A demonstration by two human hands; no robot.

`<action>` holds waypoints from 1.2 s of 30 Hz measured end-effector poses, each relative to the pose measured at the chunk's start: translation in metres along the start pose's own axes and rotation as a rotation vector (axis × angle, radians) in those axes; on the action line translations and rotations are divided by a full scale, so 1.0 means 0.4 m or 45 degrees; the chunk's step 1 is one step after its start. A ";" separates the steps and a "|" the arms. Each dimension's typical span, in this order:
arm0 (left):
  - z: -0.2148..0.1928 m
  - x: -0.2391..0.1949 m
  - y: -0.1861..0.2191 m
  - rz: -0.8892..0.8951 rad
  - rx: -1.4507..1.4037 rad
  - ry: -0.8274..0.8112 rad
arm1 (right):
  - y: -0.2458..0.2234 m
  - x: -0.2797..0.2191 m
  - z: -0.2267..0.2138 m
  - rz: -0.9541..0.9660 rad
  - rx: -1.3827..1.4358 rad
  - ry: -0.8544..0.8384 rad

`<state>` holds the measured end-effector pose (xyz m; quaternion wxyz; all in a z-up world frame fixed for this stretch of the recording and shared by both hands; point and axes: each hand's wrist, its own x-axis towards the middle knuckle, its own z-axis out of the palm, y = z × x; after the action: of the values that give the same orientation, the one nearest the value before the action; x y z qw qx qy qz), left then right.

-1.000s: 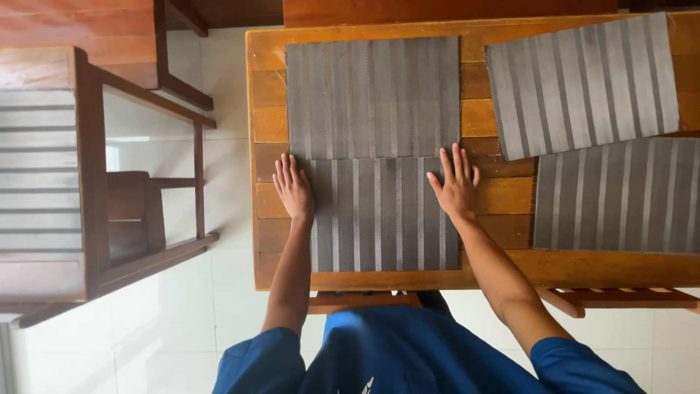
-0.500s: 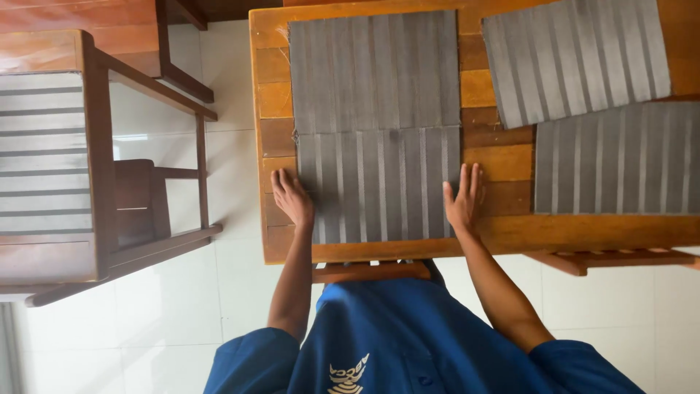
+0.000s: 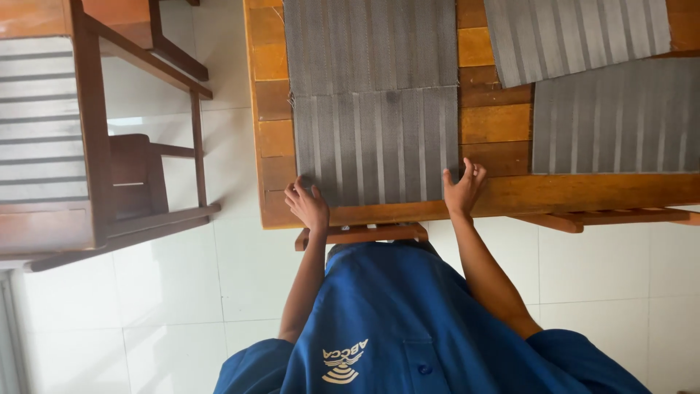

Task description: Arranging and aligning placemats on a wooden dining table in a restaurant.

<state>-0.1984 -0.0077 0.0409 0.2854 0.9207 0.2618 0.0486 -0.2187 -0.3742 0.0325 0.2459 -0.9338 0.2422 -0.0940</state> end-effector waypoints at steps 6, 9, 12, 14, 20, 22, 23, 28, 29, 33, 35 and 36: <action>-0.006 -0.056 0.006 -0.059 0.183 0.105 | 0.027 -0.022 -0.053 -0.009 -0.015 -0.124; -0.013 -0.046 -0.005 -0.067 0.181 0.085 | 0.044 -0.025 -0.021 -0.064 0.155 -0.151; -0.021 -0.032 -0.013 -0.034 0.107 0.079 | 0.032 -0.020 -0.017 -0.059 0.126 -0.172; -0.010 -0.025 -0.025 -0.022 0.090 0.093 | 0.035 -0.020 -0.014 -0.072 0.097 -0.155; -0.009 -0.011 -0.029 -0.038 0.056 0.063 | 0.028 -0.031 -0.006 -0.069 0.040 -0.110; -0.003 -0.006 -0.029 -0.040 0.056 0.039 | 0.015 -0.032 -0.012 -0.064 0.046 -0.099; 0.002 -0.006 -0.032 -0.014 0.068 0.060 | 0.006 -0.034 -0.019 -0.017 0.046 -0.147; -0.014 0.004 -0.028 -0.008 0.136 0.038 | -0.020 -0.037 -0.019 0.083 0.028 -0.215; -0.020 0.003 -0.027 -0.010 0.117 0.043 | -0.017 -0.037 -0.017 0.079 0.041 -0.205; -0.016 0.015 -0.021 0.001 0.107 0.047 | 0.004 -0.020 -0.005 0.027 0.044 -0.157; -0.019 0.012 -0.025 -0.005 0.100 0.047 | 0.013 -0.022 -0.004 0.006 0.029 -0.158; -0.018 0.002 -0.030 -0.016 0.094 0.042 | 0.025 -0.030 -0.006 -0.012 0.009 -0.164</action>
<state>-0.2050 0.0046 0.0403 0.2472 0.9280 0.2737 0.0523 -0.2338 -0.3769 0.0291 0.2638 -0.9382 0.2210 -0.0357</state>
